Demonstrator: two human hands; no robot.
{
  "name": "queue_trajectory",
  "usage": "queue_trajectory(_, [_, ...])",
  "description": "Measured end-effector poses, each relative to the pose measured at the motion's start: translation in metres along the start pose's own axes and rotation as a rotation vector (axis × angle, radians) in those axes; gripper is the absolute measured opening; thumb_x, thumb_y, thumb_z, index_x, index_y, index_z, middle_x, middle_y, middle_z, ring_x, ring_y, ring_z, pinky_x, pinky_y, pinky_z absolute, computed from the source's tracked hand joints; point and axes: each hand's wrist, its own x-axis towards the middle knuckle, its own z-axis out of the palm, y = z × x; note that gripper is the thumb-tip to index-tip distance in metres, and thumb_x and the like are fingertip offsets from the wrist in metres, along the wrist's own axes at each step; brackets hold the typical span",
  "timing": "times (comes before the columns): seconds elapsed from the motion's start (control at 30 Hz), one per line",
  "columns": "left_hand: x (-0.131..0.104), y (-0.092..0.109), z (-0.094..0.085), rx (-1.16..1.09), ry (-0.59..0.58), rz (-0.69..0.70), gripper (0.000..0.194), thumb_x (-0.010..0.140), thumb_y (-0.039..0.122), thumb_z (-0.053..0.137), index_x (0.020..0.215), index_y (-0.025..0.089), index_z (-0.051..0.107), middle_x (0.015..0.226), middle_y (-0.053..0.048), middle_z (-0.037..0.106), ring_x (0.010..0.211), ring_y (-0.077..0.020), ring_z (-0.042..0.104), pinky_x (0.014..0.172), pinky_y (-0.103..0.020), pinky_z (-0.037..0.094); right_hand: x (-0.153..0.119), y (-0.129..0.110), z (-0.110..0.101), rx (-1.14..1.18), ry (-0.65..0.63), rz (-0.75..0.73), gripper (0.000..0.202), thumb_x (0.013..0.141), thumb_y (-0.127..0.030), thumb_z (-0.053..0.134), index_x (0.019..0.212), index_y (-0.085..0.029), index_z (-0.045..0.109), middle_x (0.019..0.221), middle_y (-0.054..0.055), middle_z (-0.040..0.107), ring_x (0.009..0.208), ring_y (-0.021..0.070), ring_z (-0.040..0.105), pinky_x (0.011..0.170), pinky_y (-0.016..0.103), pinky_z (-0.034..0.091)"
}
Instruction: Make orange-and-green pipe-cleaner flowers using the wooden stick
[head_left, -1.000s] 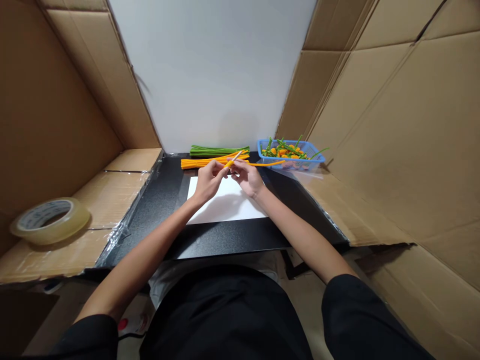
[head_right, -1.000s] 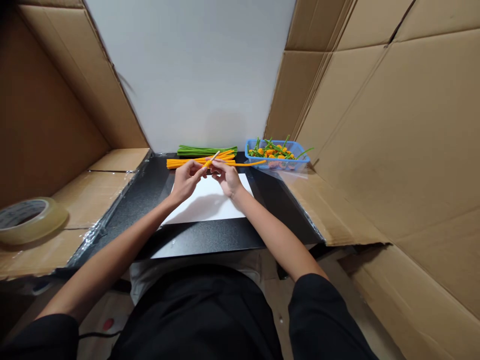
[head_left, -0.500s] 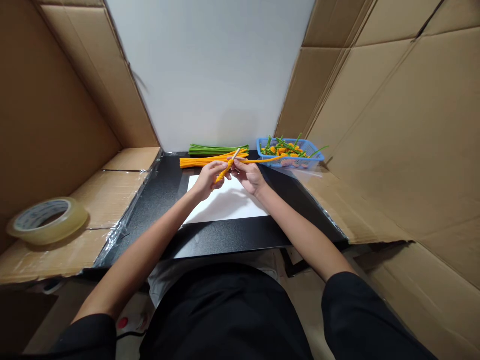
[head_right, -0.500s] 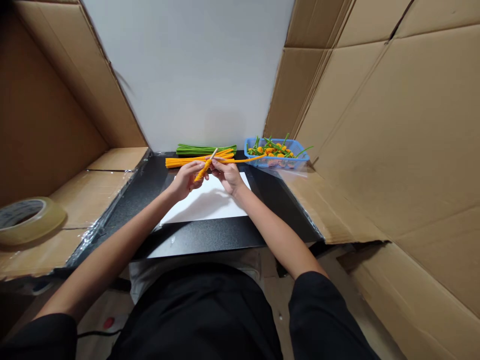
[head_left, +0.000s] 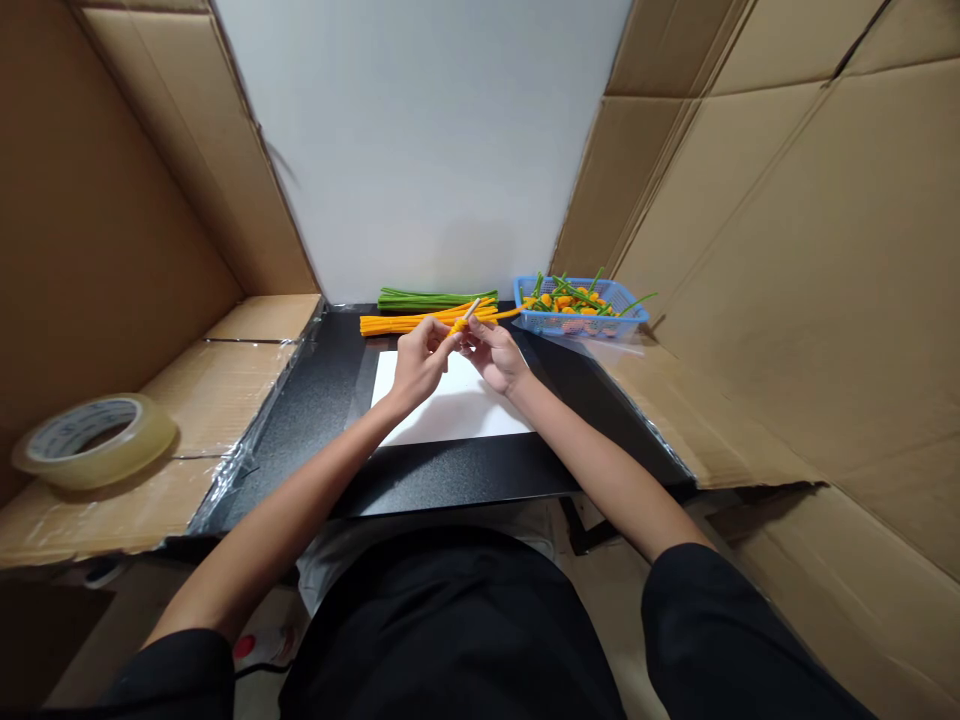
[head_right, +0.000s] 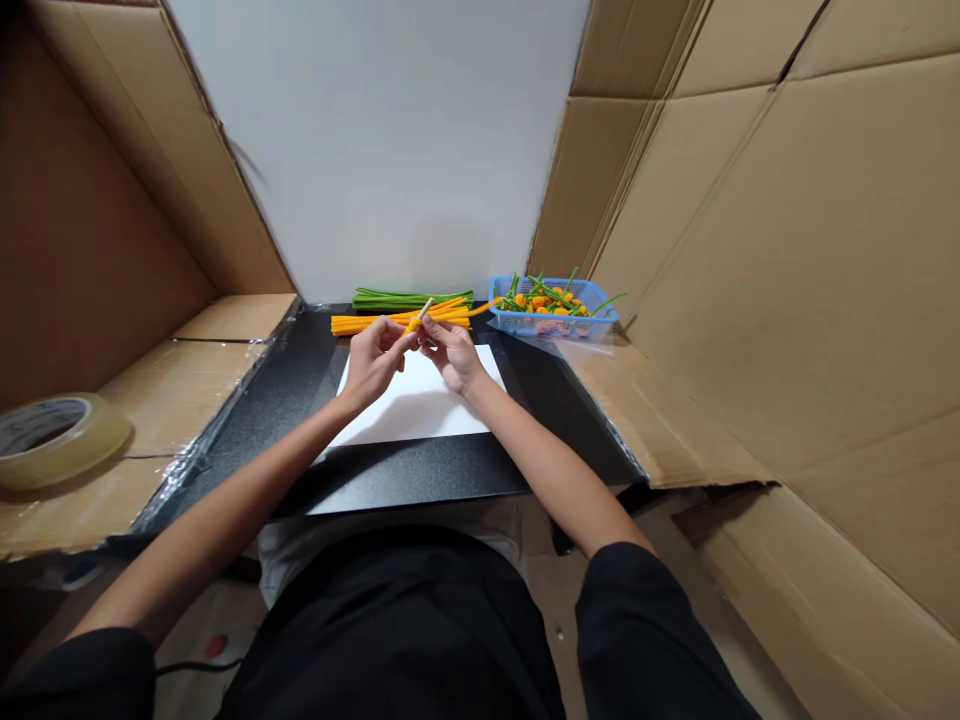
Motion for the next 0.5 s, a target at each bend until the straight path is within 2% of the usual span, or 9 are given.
queue_trajectory(0.1, [0.005, 0.003, -0.002, -0.277, -0.142, -0.201, 0.037, 0.076, 0.047, 0.075, 0.073, 0.017, 0.054, 0.063, 0.001, 0.061, 0.036, -0.0051, 0.043, 0.035, -0.020, 0.029, 0.002, -0.001, -0.005, 0.071, -0.037, 0.042, 0.024, 0.065, -0.037, 0.087, 0.074, -0.022, 0.069, 0.071, -0.003, 0.066, 0.066, 0.0115, 0.056, 0.059, 0.024, 0.044])
queue_trajectory(0.2, [0.009, 0.005, -0.006, -0.428, -0.271, -0.337, 0.037, 0.072, 0.044, 0.078, 0.070, 0.016, 0.053, 0.061, 0.001, 0.061, 0.032, -0.0033, 0.036, 0.031, -0.020, 0.019, 0.003, -0.002, -0.008, 0.079, -0.061, 0.099, 0.016, 0.070, -0.030, 0.081, 0.077, -0.021, 0.069, 0.071, -0.002, 0.065, 0.064, 0.0110, 0.054, 0.057, 0.024, 0.043])
queue_trajectory(0.33, [0.013, 0.007, -0.014, -0.399, -0.317, -0.363, 0.035, 0.070, 0.038, 0.079, 0.069, 0.016, 0.053, 0.059, 0.001, 0.061, 0.034, -0.0022, 0.035, 0.033, -0.018, 0.018, 0.004, -0.007, -0.008, 0.015, -0.059, 0.201, 0.007, 0.074, -0.024, 0.072, 0.079, -0.020, 0.069, 0.072, -0.001, 0.066, 0.065, 0.0110, 0.055, 0.059, 0.023, 0.044])
queue_trajectory(0.5, [0.016, 0.009, -0.022, -0.219, -0.488, -0.342, 0.029, 0.071, 0.030, 0.078, 0.067, 0.013, 0.055, 0.058, -0.002, 0.061, 0.038, -0.0017, 0.034, 0.038, -0.017, 0.019, 0.007, -0.022, -0.016, -0.188, -0.108, 0.282, 0.015, 0.062, -0.011, 0.075, 0.072, -0.017, 0.067, 0.073, -0.001, 0.067, 0.064, 0.0093, 0.053, 0.059, 0.022, 0.041])
